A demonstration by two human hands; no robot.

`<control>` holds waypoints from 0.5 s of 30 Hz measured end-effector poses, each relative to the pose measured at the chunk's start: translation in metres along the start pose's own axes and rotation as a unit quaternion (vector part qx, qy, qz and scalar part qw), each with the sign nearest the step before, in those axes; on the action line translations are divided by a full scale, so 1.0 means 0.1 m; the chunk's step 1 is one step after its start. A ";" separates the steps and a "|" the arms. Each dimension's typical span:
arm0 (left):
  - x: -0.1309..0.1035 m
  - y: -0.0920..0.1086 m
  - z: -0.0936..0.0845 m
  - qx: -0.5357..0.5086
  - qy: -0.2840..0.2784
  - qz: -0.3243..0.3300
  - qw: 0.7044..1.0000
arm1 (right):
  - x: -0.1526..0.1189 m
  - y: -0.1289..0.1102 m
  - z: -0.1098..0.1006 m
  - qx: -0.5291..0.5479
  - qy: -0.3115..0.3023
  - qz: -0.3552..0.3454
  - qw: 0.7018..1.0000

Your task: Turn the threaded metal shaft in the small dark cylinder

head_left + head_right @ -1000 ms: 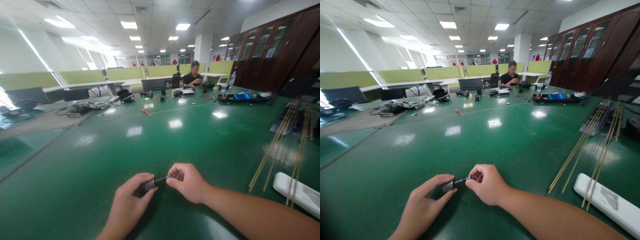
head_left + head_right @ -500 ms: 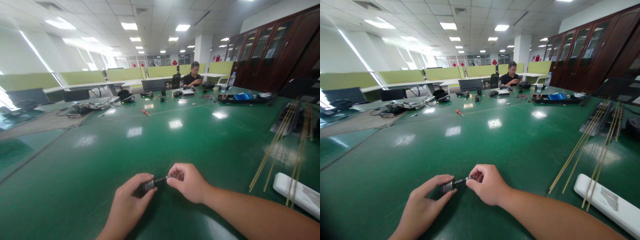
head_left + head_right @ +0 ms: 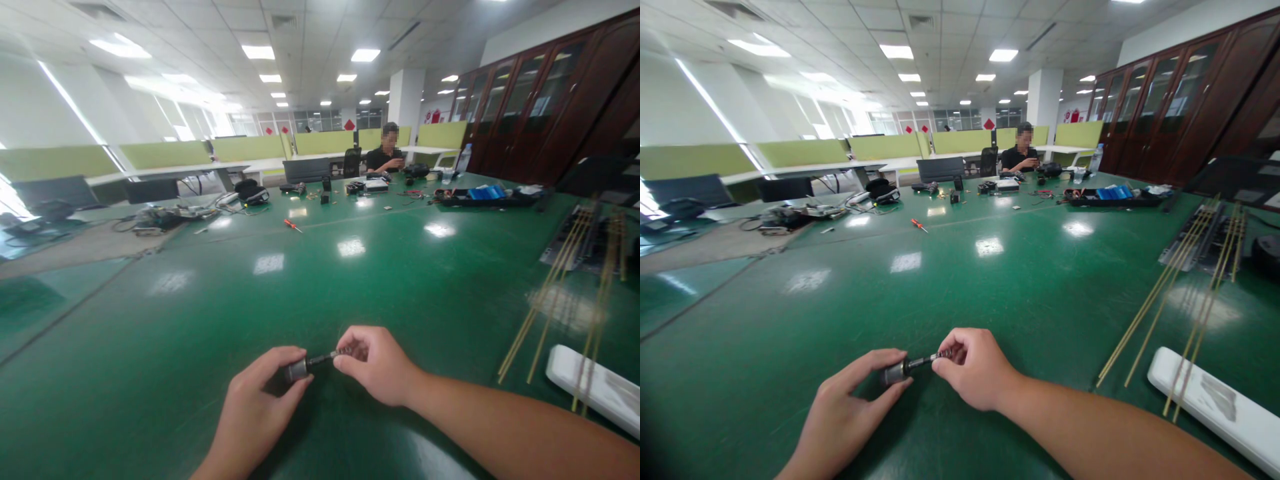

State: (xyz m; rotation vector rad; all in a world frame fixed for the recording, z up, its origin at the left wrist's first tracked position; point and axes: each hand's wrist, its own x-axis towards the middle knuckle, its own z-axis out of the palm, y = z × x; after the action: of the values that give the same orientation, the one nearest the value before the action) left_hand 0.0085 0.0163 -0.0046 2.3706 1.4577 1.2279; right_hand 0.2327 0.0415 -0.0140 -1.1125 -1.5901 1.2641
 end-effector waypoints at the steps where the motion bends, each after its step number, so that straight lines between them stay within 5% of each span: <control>1: 0.00 0.00 0.00 0.000 0.001 0.000 1.000 | 0.00 0.00 0.00 0.001 0.000 0.000 1.000; 15: 0.00 0.01 -0.02 0.014 -0.009 -0.005 1.000 | 0.00 0.01 0.01 0.004 0.004 -0.003 1.000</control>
State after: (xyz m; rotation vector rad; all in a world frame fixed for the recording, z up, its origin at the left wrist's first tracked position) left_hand 0.0078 0.0154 -0.0029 2.3830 1.4878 1.1890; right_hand 0.2321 0.0418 -0.0151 -1.1064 -1.5805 1.2605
